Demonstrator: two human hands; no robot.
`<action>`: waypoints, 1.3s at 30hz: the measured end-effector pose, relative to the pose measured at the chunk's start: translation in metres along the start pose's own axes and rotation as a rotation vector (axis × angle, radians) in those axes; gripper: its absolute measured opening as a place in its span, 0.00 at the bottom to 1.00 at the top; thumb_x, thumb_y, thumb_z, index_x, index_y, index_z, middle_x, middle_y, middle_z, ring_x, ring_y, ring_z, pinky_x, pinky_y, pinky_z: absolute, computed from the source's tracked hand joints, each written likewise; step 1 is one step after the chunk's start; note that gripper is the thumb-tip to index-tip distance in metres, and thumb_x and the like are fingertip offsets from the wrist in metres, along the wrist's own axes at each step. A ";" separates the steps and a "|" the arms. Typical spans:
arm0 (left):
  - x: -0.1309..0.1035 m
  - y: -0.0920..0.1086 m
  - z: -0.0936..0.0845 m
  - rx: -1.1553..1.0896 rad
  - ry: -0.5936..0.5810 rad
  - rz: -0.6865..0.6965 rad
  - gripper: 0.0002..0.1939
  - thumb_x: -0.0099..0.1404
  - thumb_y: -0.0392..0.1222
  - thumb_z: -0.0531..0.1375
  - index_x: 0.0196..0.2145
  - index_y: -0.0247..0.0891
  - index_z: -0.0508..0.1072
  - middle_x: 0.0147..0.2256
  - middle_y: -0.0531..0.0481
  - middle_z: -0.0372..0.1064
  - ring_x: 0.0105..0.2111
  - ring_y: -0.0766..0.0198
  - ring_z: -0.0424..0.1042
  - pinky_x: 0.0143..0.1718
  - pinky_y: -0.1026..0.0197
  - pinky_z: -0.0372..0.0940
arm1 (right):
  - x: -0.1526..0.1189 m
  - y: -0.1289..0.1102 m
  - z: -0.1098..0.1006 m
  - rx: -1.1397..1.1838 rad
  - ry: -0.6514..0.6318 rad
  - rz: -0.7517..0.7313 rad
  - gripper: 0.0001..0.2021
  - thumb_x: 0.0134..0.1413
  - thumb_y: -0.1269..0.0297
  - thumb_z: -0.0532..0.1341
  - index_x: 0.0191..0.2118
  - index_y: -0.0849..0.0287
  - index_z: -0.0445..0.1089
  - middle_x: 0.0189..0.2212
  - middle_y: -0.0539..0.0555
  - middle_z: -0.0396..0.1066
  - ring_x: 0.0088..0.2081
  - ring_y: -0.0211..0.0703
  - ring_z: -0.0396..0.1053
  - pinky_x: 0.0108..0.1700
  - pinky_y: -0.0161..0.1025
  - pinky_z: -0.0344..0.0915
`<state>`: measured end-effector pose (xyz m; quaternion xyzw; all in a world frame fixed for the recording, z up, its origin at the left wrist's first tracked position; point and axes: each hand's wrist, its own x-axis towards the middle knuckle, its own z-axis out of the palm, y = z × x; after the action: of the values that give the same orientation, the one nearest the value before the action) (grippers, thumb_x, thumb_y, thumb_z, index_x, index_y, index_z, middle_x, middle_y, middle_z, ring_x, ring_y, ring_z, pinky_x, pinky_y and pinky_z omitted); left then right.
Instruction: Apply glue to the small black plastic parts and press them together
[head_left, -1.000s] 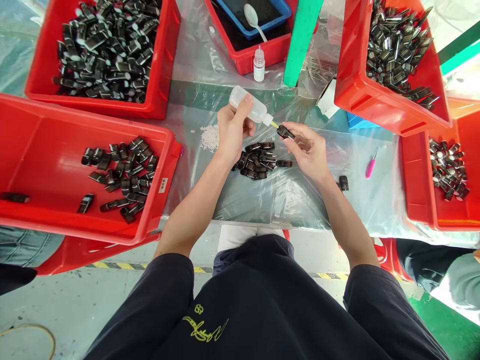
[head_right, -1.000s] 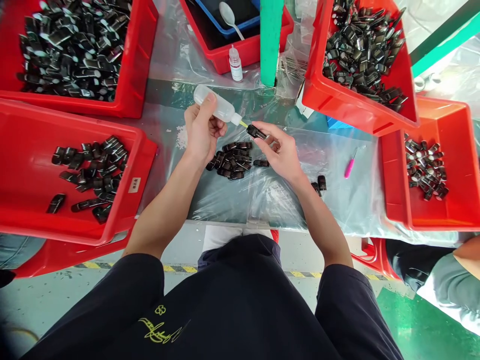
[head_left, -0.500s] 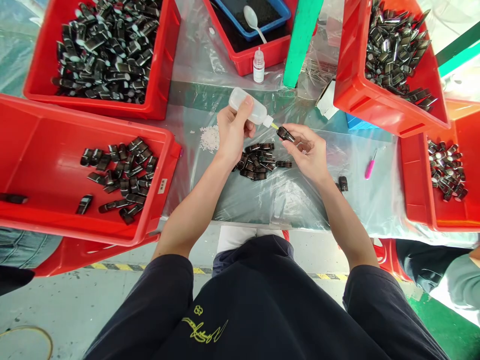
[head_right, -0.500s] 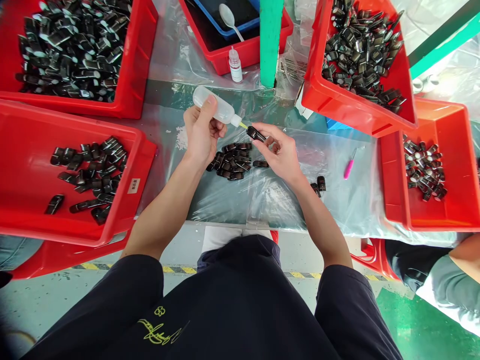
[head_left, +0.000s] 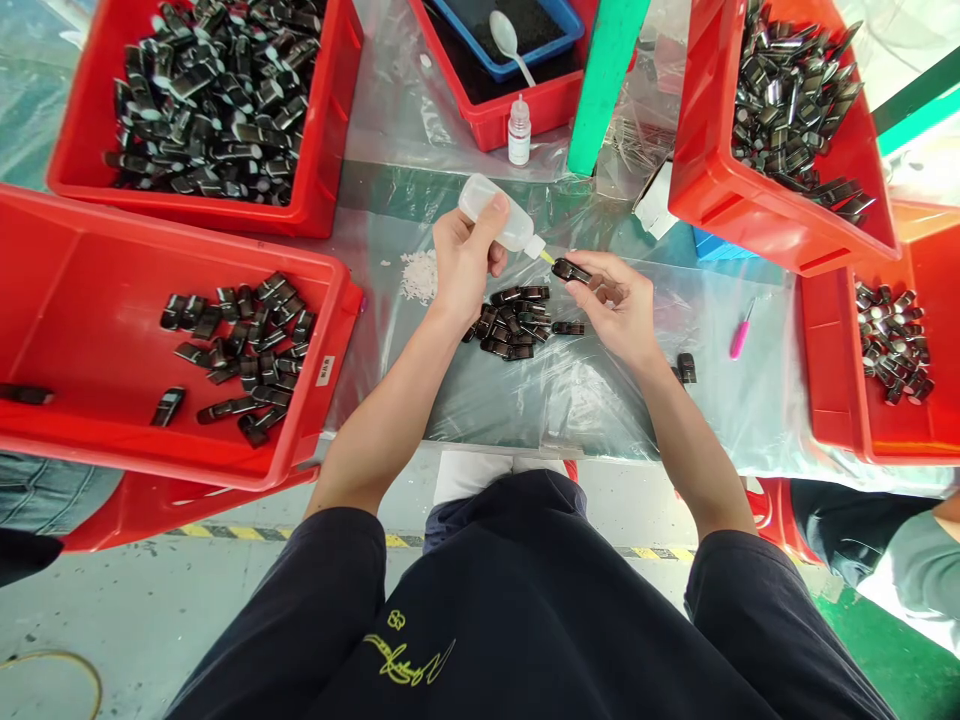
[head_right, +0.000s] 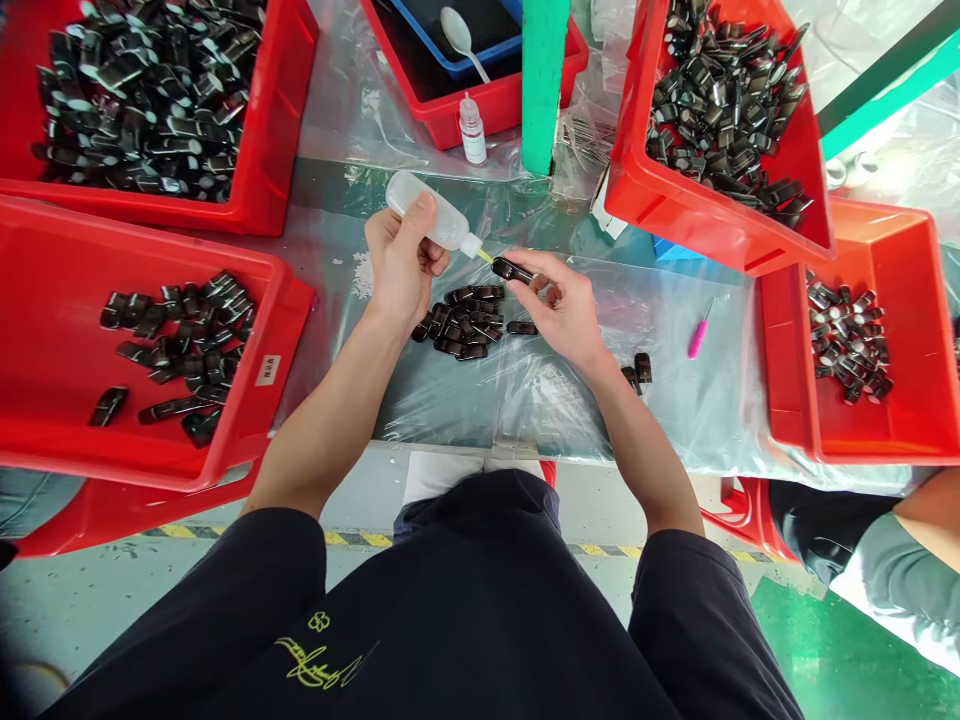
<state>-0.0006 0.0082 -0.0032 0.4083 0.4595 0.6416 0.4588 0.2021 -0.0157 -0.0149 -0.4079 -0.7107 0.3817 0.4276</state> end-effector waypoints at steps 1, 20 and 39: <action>0.000 0.000 0.000 -0.001 -0.002 0.004 0.30 0.60 0.70 0.66 0.20 0.41 0.67 0.17 0.55 0.52 0.17 0.71 0.51 0.16 0.62 0.50 | 0.000 0.000 0.000 0.001 0.002 0.000 0.19 0.65 0.45 0.63 0.54 0.48 0.75 0.52 0.55 0.75 0.41 0.44 0.74 0.35 0.42 0.76; -0.006 0.002 0.006 -0.126 0.046 -0.029 0.30 0.61 0.65 0.67 0.20 0.38 0.67 0.18 0.56 0.52 0.17 0.73 0.53 0.18 0.64 0.50 | 0.000 -0.002 0.005 0.062 0.005 0.001 0.24 0.64 0.40 0.62 0.55 0.51 0.73 0.47 0.54 0.77 0.43 0.44 0.76 0.37 0.40 0.77; -0.003 0.000 0.004 -0.067 0.079 -0.045 0.29 0.62 0.67 0.66 0.22 0.39 0.66 0.18 0.56 0.54 0.17 0.72 0.55 0.17 0.63 0.52 | 0.000 -0.001 0.006 -0.019 0.006 0.029 0.23 0.65 0.39 0.60 0.53 0.52 0.72 0.48 0.56 0.76 0.41 0.45 0.74 0.34 0.40 0.74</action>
<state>0.0043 0.0058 -0.0024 0.3568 0.4644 0.6618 0.4679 0.1959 -0.0169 -0.0159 -0.4233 -0.7069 0.3799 0.4204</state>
